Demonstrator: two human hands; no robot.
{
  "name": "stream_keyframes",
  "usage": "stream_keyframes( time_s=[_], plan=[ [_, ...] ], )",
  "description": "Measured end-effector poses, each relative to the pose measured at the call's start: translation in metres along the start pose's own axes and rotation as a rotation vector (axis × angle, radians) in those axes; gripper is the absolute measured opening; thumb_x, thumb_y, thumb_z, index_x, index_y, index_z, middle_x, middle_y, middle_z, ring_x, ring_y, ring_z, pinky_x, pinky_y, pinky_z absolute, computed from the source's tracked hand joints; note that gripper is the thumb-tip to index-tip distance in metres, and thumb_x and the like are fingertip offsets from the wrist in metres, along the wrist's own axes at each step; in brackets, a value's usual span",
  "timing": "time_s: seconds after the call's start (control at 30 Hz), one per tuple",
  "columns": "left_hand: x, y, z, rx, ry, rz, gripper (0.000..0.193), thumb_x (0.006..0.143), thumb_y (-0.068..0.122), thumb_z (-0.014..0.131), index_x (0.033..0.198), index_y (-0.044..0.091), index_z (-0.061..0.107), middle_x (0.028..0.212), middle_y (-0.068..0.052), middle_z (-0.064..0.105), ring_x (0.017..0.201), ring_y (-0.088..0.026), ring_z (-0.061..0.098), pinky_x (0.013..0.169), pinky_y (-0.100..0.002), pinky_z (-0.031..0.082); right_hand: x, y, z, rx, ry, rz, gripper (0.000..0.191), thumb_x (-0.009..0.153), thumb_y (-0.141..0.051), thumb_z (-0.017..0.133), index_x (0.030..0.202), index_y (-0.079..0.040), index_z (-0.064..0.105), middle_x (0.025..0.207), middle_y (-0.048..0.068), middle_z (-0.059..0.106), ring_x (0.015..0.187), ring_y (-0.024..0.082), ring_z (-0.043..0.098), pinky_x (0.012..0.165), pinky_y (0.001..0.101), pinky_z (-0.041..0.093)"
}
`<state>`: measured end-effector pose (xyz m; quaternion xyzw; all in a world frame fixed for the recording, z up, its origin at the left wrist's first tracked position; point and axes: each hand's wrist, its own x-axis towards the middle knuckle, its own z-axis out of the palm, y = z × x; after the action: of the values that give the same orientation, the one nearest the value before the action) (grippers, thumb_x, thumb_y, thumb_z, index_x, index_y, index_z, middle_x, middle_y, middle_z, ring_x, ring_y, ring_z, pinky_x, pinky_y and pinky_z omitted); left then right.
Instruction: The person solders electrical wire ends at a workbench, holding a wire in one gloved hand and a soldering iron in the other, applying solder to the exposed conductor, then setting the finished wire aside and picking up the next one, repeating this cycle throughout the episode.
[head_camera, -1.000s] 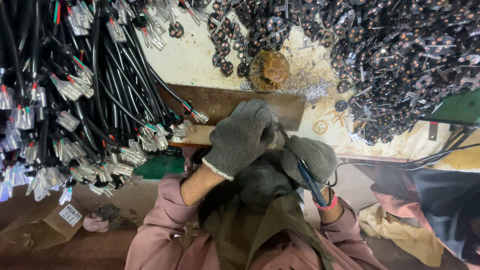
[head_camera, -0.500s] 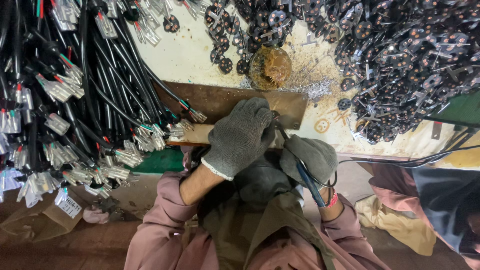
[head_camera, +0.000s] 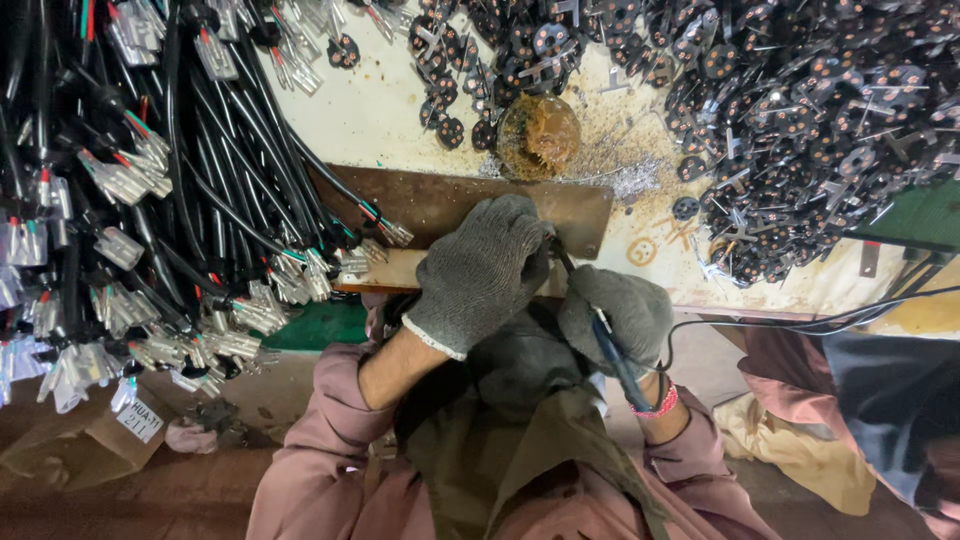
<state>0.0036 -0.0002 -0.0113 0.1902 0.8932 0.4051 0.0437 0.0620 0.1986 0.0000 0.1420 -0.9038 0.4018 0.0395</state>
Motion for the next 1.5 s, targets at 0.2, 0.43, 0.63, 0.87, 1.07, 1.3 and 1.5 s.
stream_keyframes(
  time_s=[0.2, 0.43, 0.63, 0.87, 1.07, 1.3, 1.5],
  plan=[
    [0.002, 0.0, -0.001, -0.002, -0.045, -0.022, 0.017, 0.092, 0.02, 0.07, 0.101, 0.009, 0.06, 0.11, -0.013, 0.062, 0.104, -0.035, 0.063, 0.081, -0.047, 0.055, -0.012, 0.009, 0.008, -0.031, 0.097, -0.056, 0.024, 0.083, -0.007, 0.079, 0.103, -0.005, 0.067, 0.091, 0.014, 0.073, 0.081, 0.033, 0.074, 0.073, 0.04, 0.058],
    [0.003, 0.002, -0.003, -0.026, -0.044, -0.024, 0.019, 0.088, 0.018, 0.07, 0.103, 0.011, 0.062, 0.11, -0.012, 0.062, 0.103, -0.034, 0.064, 0.079, -0.045, 0.055, -0.012, 0.009, 0.007, 0.042, 0.098, -0.006, 0.025, 0.085, -0.009, 0.081, 0.105, -0.006, 0.067, 0.093, 0.013, 0.073, 0.082, 0.031, 0.075, 0.075, 0.0382, 0.059],
    [0.004, 0.001, -0.003, -0.004, -0.069, -0.047, 0.019, 0.085, 0.018, 0.071, 0.099, 0.009, 0.061, 0.11, -0.012, 0.063, 0.102, -0.033, 0.064, 0.076, -0.044, 0.056, -0.01, 0.007, 0.003, 0.046, 0.082, 0.004, 0.024, 0.087, -0.008, 0.081, 0.107, -0.006, 0.067, 0.095, 0.013, 0.073, 0.083, 0.03, 0.075, 0.076, 0.0378, 0.059],
    [0.006, 0.003, -0.004, -0.002, -0.04, -0.056, 0.02, 0.085, 0.017, 0.073, 0.1, 0.009, 0.062, 0.109, -0.011, 0.063, 0.1, -0.034, 0.064, 0.077, -0.045, 0.055, -0.009, 0.007, 0.002, 0.037, 0.079, -0.001, 0.022, 0.091, -0.008, 0.08, 0.109, -0.006, 0.068, 0.097, 0.013, 0.074, 0.085, 0.03, 0.075, 0.078, 0.0374, 0.059],
    [0.006, 0.006, -0.007, -0.001, -0.006, -0.037, 0.019, 0.083, 0.017, 0.072, 0.096, 0.009, 0.062, 0.106, -0.01, 0.062, 0.097, -0.032, 0.064, 0.074, -0.044, 0.055, -0.012, 0.013, 0.008, 0.027, 0.147, -0.008, 0.021, 0.093, -0.007, 0.08, 0.111, -0.006, 0.069, 0.098, 0.013, 0.074, 0.086, 0.029, 0.075, 0.079, 0.037, 0.059],
    [0.01, 0.007, -0.002, 0.085, 0.132, 0.023, 0.01, 0.089, 0.016, 0.071, 0.091, 0.011, 0.062, 0.096, -0.007, 0.062, 0.087, -0.028, 0.065, 0.066, -0.041, 0.054, -0.014, 0.017, 0.015, 0.196, 0.315, 0.19, 0.019, 0.097, -0.006, 0.08, 0.113, -0.006, 0.07, 0.101, 0.013, 0.074, 0.088, 0.028, 0.075, 0.081, 0.0365, 0.059],
    [0.002, 0.004, -0.015, 0.101, 0.043, -0.012, 0.01, 0.092, 0.014, 0.072, 0.093, 0.009, 0.063, 0.097, -0.009, 0.063, 0.085, -0.028, 0.066, 0.064, -0.04, 0.053, -0.022, -0.013, -0.011, 0.284, 0.747, 0.256, 0.018, 0.099, -0.005, 0.079, 0.115, -0.006, 0.07, 0.102, 0.012, 0.074, 0.09, 0.028, 0.075, 0.082, 0.0361, 0.059]
  ],
)
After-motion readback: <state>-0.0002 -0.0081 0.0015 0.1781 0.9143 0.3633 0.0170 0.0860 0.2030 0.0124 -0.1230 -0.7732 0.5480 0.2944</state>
